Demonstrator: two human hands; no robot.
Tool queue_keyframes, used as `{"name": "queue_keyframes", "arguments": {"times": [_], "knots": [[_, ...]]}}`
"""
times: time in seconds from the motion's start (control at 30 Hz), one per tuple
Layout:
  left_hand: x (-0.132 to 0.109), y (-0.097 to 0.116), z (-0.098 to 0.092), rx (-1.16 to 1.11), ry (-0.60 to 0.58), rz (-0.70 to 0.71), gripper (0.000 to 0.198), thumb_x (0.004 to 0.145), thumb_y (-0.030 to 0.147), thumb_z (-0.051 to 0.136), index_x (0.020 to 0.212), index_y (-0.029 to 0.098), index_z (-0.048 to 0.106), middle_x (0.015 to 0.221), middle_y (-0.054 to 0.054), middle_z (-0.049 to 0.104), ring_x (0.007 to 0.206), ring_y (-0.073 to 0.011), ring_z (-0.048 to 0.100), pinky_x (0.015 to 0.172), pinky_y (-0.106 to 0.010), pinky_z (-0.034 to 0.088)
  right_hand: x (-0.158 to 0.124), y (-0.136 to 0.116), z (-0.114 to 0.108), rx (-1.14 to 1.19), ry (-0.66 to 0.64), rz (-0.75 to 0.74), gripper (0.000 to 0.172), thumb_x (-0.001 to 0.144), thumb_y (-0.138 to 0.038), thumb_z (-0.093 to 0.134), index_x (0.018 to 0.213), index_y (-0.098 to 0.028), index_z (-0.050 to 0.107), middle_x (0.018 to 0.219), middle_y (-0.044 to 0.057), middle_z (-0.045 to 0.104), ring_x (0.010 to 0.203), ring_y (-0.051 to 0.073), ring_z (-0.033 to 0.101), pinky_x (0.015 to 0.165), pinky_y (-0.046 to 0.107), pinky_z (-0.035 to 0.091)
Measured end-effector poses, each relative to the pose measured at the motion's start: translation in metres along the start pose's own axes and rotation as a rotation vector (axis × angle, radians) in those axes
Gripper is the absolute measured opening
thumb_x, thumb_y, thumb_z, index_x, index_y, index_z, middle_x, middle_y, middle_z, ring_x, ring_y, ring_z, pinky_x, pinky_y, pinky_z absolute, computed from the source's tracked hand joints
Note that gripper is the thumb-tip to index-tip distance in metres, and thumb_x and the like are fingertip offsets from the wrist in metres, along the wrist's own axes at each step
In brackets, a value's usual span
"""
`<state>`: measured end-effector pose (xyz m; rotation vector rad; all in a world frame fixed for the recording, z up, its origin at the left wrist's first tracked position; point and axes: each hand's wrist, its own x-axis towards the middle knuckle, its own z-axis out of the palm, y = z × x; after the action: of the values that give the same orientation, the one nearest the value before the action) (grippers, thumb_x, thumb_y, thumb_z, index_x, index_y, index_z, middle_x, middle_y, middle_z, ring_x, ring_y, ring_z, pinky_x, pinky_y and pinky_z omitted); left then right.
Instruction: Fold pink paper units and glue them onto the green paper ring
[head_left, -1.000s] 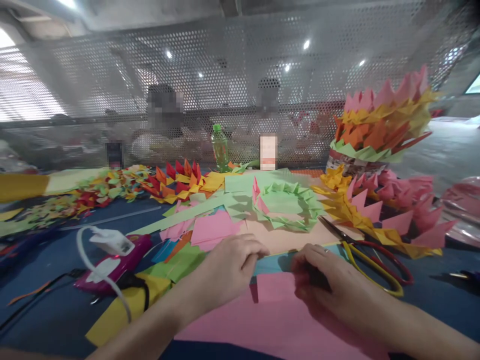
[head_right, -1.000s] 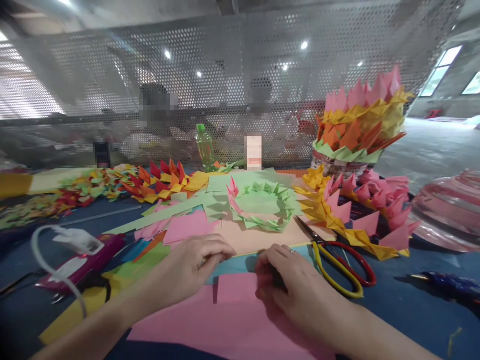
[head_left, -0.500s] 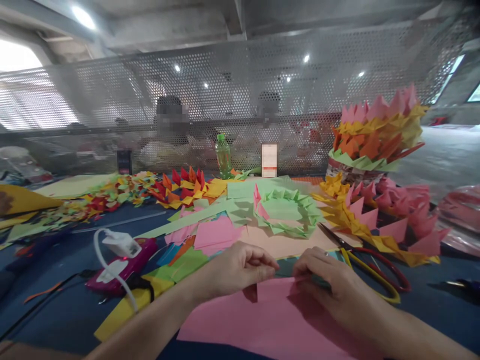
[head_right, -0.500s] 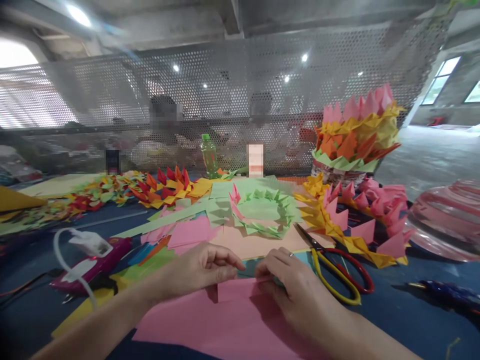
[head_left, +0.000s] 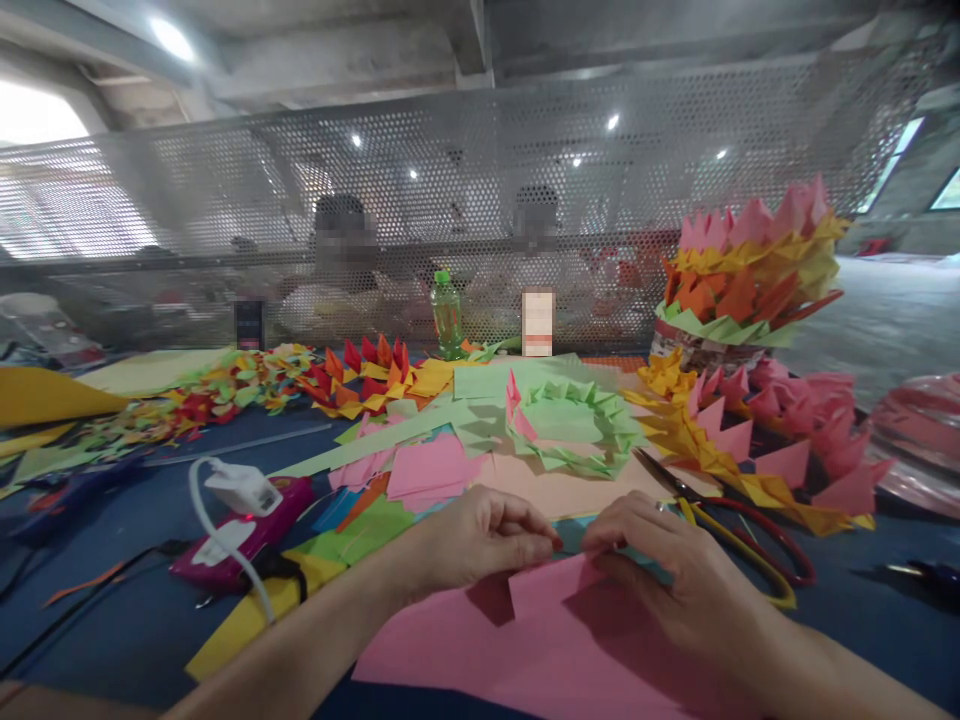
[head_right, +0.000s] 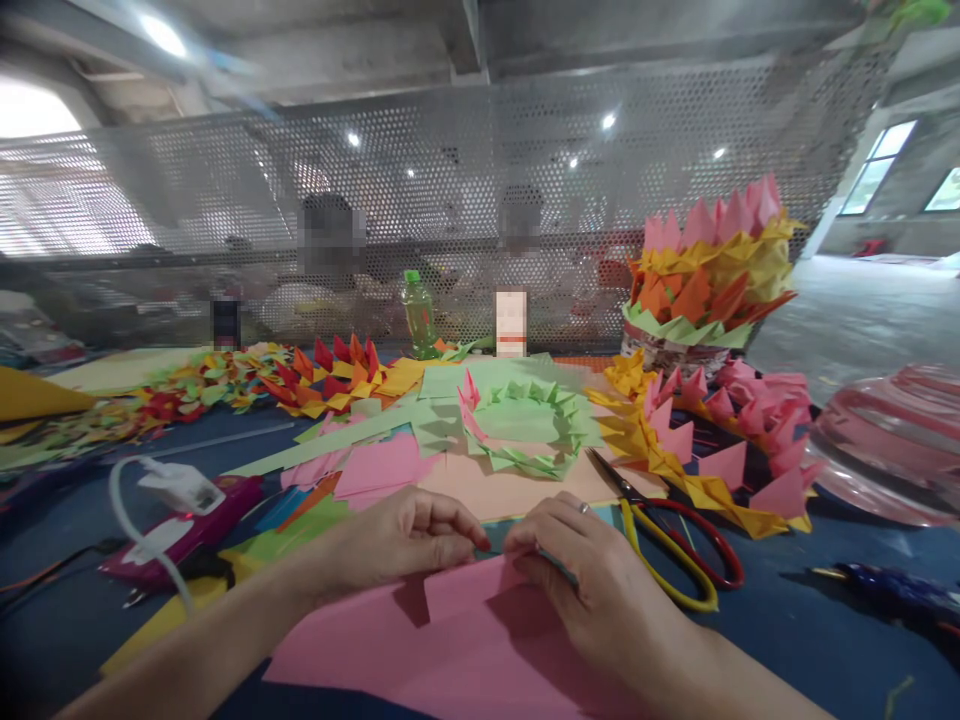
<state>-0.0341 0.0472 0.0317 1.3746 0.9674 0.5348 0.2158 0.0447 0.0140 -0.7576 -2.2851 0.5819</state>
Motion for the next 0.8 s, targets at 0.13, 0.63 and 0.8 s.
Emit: {"name": "queue_keyframes", "arguments": {"times": [0.13, 0.63, 0.8], "knots": [[-0.003, 0.002, 0.000, -0.027, -0.055, -0.019, 0.040, 0.079, 0.045, 0.078, 0.105, 0.016, 0.074, 0.080, 0.001, 0.067, 0.067, -0.0079, 0.053, 0.063, -0.018, 0.039, 0.001, -0.002, -0.001, 0.012, 0.022, -0.021, 0.015, 0.099, -0.012, 0.050, 0.095, -0.022, 0.060, 0.090, 0.002, 0.065, 0.084, 0.015, 0.059, 0.075, 0.027, 0.046], [-0.006, 0.009, 0.002, -0.096, -0.183, -0.089, 0.035, 0.072, 0.037, 0.085, 0.091, 0.013, 0.068, 0.076, 0.001, 0.062, 0.064, -0.0066, 0.051, 0.061, -0.017, 0.039, -0.002, -0.001, 0.001, 0.060, 0.052, -0.198, 0.022, 0.097, -0.006, 0.045, 0.098, -0.021, 0.060, 0.090, 0.004, 0.063, 0.082, 0.014, 0.060, 0.071, 0.025, 0.048], [-0.006, 0.007, 0.004, -0.112, -0.188, -0.081, 0.041, 0.071, 0.041, 0.086, 0.097, 0.015, 0.067, 0.086, 0.000, 0.064, 0.071, -0.0095, 0.055, 0.069, -0.021, 0.043, -0.003, -0.006, 0.000, -0.081, 0.085, -0.247, 0.031, 0.094, -0.005, 0.051, 0.114, -0.023, 0.064, 0.107, 0.007, 0.059, 0.094, 0.016, 0.061, 0.078, 0.025, 0.051]]}}
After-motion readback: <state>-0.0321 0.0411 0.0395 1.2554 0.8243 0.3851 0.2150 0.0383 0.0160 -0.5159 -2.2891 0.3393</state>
